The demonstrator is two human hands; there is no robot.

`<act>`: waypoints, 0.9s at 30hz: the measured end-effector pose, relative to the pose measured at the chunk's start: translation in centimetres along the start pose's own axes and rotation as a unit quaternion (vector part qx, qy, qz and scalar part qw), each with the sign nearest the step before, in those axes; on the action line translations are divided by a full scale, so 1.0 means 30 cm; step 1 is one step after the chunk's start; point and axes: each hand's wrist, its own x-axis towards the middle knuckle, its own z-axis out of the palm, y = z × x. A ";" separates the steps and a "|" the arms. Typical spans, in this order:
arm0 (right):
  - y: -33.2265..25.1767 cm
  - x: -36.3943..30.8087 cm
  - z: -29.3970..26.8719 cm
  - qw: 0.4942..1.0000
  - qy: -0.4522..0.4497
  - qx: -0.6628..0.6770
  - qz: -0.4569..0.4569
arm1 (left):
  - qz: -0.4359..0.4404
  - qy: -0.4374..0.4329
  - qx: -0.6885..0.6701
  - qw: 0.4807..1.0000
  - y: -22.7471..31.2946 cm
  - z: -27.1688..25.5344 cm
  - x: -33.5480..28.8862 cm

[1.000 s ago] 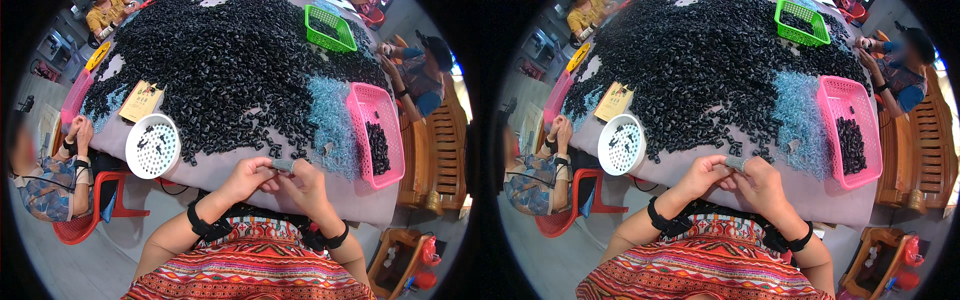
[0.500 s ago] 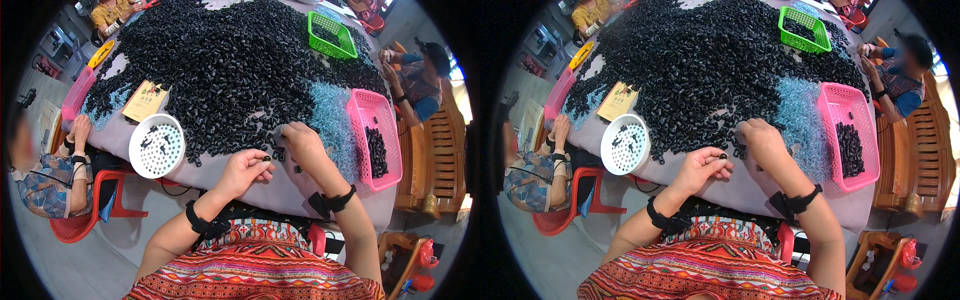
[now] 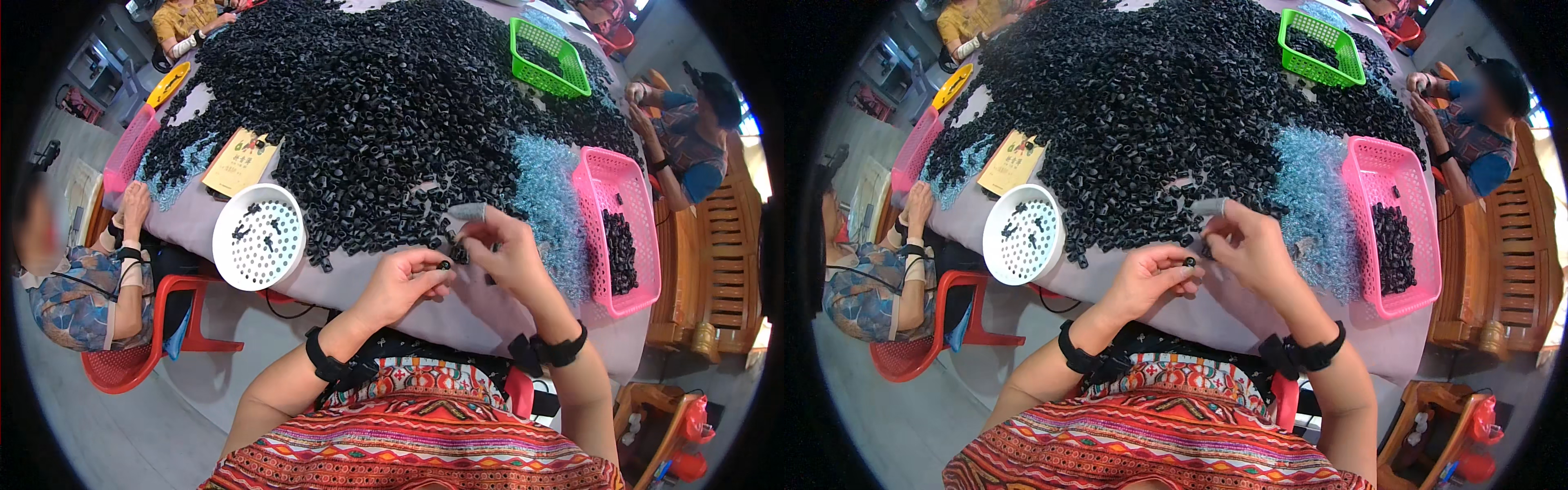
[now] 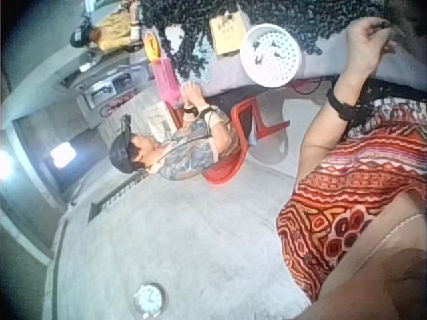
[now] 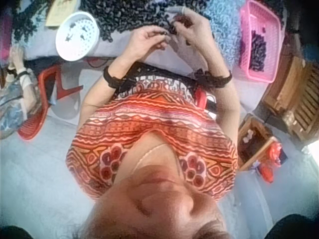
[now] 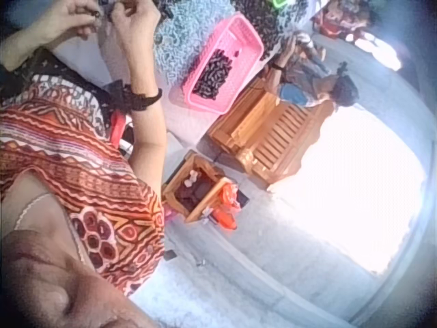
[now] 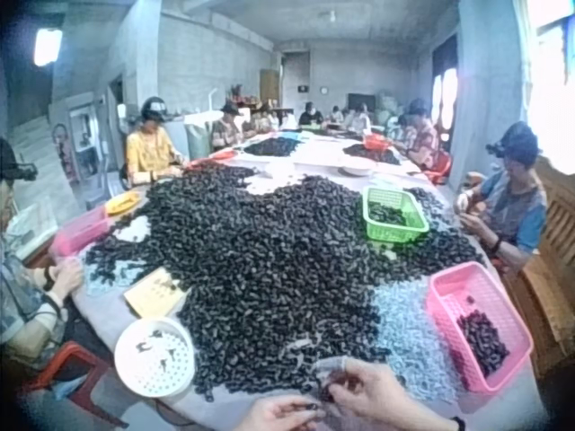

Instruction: Sorting and inspecting small black and blue plastic shoe components at a communal work table.

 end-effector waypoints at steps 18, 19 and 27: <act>-0.012 -0.085 0.013 0.996 -0.008 0.086 -0.002 | -0.016 0.018 0.034 0.999 0.020 0.055 0.003; -0.012 -0.086 0.017 0.996 -0.009 0.085 -0.002 | -0.016 0.018 0.034 0.999 0.018 0.052 0.003; -0.024 -0.105 0.042 0.978 0.045 -0.101 -0.176 | -0.020 0.020 0.011 1.000 0.011 0.058 0.010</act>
